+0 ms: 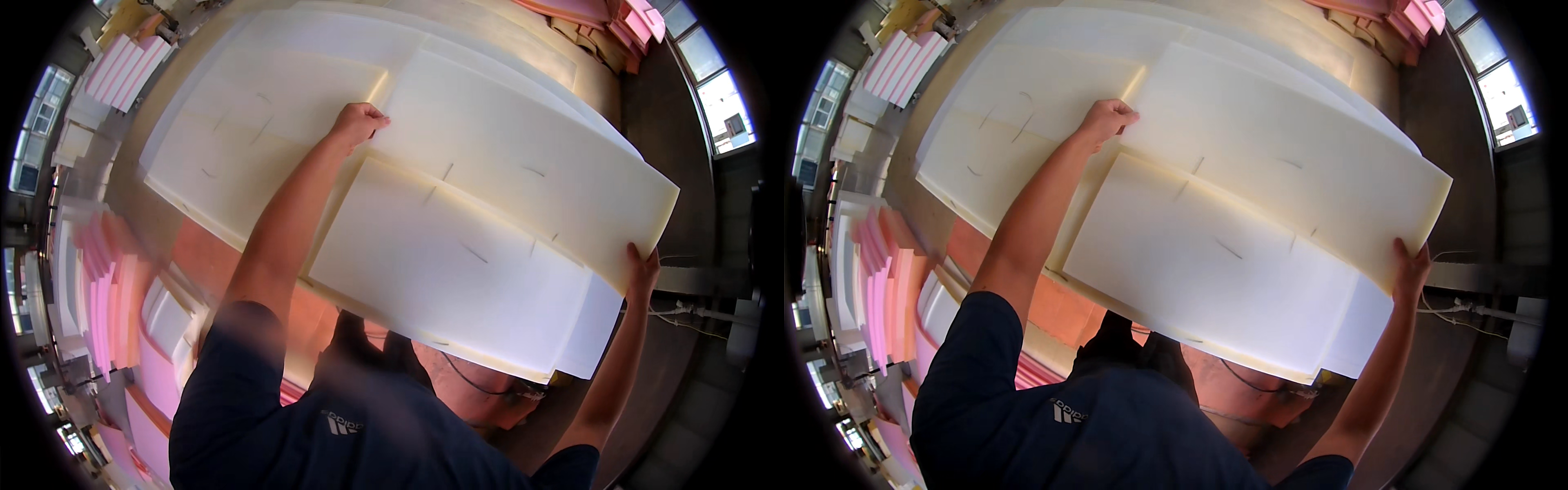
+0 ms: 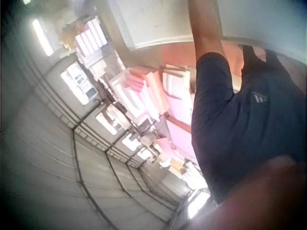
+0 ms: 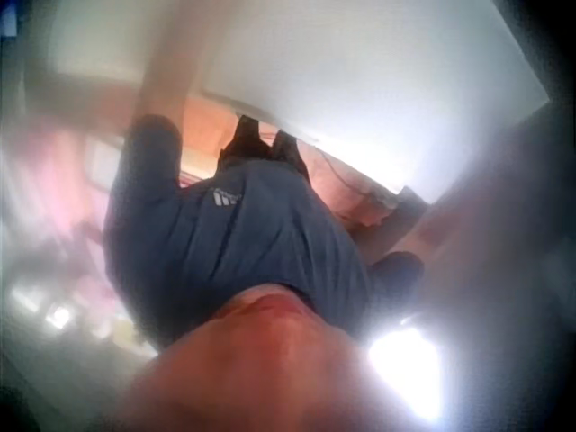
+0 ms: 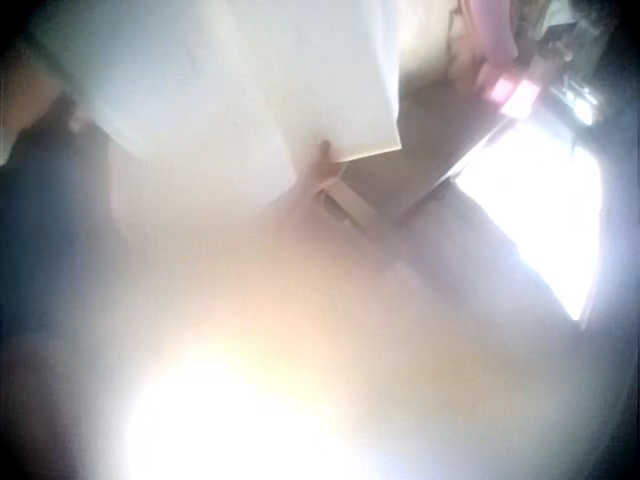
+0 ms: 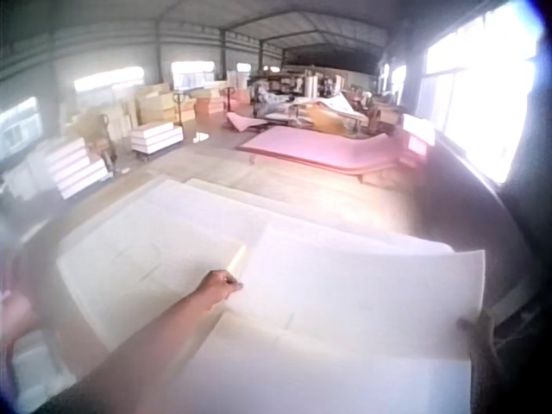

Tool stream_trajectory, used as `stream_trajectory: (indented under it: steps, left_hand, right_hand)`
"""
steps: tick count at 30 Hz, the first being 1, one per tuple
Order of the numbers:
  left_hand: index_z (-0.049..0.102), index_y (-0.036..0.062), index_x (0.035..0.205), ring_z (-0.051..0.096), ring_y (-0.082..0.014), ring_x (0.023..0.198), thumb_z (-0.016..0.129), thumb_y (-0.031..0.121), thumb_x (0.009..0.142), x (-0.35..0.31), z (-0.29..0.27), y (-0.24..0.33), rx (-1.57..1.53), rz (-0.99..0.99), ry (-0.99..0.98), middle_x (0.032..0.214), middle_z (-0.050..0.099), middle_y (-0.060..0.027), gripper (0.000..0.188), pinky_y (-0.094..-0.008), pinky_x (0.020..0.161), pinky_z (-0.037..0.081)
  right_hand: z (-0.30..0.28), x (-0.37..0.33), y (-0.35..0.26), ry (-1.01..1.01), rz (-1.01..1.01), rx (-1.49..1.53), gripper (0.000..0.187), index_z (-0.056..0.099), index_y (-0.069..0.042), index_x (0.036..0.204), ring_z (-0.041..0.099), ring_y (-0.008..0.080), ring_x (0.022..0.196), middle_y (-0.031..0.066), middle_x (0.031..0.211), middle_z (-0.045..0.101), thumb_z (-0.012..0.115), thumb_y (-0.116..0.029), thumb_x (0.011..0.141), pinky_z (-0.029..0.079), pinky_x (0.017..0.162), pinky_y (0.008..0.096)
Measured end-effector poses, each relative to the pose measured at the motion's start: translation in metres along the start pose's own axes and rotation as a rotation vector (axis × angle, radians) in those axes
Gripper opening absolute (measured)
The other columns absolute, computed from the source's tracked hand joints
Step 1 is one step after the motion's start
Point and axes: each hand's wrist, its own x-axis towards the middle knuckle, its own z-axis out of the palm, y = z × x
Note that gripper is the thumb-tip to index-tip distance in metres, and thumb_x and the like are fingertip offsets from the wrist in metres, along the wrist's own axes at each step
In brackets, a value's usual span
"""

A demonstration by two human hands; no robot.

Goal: The person stacks white foam panels on a workbench, then prepares a spray gun by filling it with liquid from a yellow container. The person sprays the stacked foam panels with the spray gun.

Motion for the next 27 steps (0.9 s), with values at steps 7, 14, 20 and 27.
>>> stream_trajectory:
  steps: [7,14,20,27]
  left_hand:
    - [0.073,0.0062,0.08,0.064,-0.0142,0.079,0.086,0.023,0.071,0.044,0.002,-0.045,0.053,0.046,0.051,0.084,0.071,-0.0052,0.023,-0.0315,0.075,0.051]
    - [0.076,0.0108,0.079,0.067,-0.0138,0.075,0.088,0.031,0.067,0.059,0.006,-0.068,0.266,0.037,0.145,0.081,0.073,-0.0034,0.026,-0.0302,0.074,0.053]
    - [0.076,0.0074,0.082,0.064,-0.0129,0.073,0.087,0.026,0.07,0.064,0.014,-0.076,0.246,0.056,0.079,0.078,0.072,-0.0037,0.025,-0.0283,0.07,0.051]
    - [0.077,0.0239,0.088,0.067,-0.0174,0.1,0.084,0.045,0.069,0.05,0.012,-0.056,0.469,-0.089,0.048,0.097,0.074,0.0035,0.029,-0.0348,0.09,0.05]
  right_hand:
    - [0.001,0.006,0.013,-0.045,-0.006,0.049,0.044,0.059,0.0,0.125,0.063,0.0178,0.094,0.0084,0.11,0.067,0.073,-0.012,0.085,0.05,0.082,0.0323]
    - [0.012,0.009,0.015,-0.049,0.025,-0.066,0.042,0.06,0.001,0.122,0.062,0.0169,0.089,0.0064,0.103,0.068,0.074,-0.01,0.084,0.05,0.081,0.0325]
    - [0.019,0.006,0.008,-0.042,-0.044,0.047,0.036,0.06,0.002,0.117,0.063,0.0175,0.091,0.0087,0.105,0.067,0.072,-0.006,0.084,0.05,0.082,0.0317]
    - [0.02,0.006,0.003,-0.048,0.005,0.018,0.036,0.059,0.002,0.118,0.063,0.0184,0.092,0.0098,0.107,0.067,0.071,-0.006,0.085,0.051,0.081,0.032]
